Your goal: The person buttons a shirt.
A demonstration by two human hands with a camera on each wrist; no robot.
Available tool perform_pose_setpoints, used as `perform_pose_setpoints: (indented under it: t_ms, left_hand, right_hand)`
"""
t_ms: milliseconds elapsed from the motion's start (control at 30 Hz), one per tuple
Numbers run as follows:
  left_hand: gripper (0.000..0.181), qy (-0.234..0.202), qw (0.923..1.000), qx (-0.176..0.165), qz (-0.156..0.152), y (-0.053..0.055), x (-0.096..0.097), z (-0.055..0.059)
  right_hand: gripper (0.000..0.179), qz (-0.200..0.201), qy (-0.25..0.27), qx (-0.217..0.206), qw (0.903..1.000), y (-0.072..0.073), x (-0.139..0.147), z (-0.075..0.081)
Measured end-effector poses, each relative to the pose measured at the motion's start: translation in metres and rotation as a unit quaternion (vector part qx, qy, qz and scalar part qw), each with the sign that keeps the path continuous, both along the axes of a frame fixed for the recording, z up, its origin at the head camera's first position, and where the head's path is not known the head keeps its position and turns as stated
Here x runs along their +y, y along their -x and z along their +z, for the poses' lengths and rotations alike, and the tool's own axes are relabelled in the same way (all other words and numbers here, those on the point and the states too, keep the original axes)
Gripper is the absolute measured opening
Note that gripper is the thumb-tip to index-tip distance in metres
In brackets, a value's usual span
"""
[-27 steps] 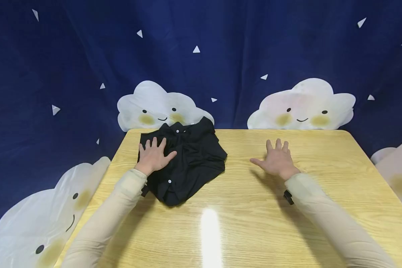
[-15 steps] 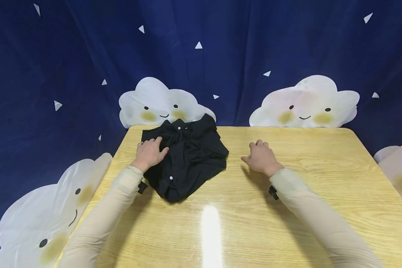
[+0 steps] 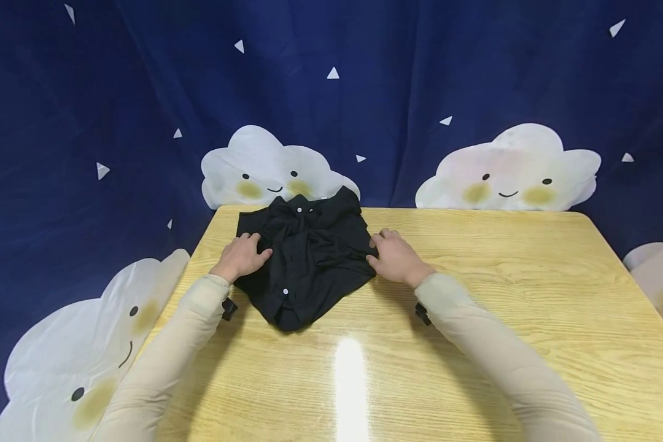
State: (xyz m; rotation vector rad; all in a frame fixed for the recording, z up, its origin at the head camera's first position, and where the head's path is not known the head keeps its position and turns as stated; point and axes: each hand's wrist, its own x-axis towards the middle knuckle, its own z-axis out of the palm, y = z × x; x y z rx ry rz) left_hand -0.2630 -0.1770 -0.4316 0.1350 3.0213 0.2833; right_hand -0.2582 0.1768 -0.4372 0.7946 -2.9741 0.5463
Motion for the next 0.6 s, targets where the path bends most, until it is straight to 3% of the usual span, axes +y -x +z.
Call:
perform_pose_setpoints:
  t_ms: [200,367,600]
  left_hand:
    - [0.062,-0.019,0.9995,-0.020,-0.012,0.000,-0.007,0.000]
    - [0.069,-0.063,0.9957,-0.067,-0.013,0.001,-0.012,0.001]
    - [0.079,-0.075,0.9895,-0.123,-0.014,0.005,-0.017,-0.002]
  right_hand:
    - [0.038,0.013,-0.012,-0.001,0.9998,0.002,-0.026,0.000]
    - [0.054,0.028,-0.024,-0.012,0.9992,0.003,-0.044,-0.006]
    - [0.070,0.033,-0.042,-0.038,0.9979,0.005,-0.065,-0.013]
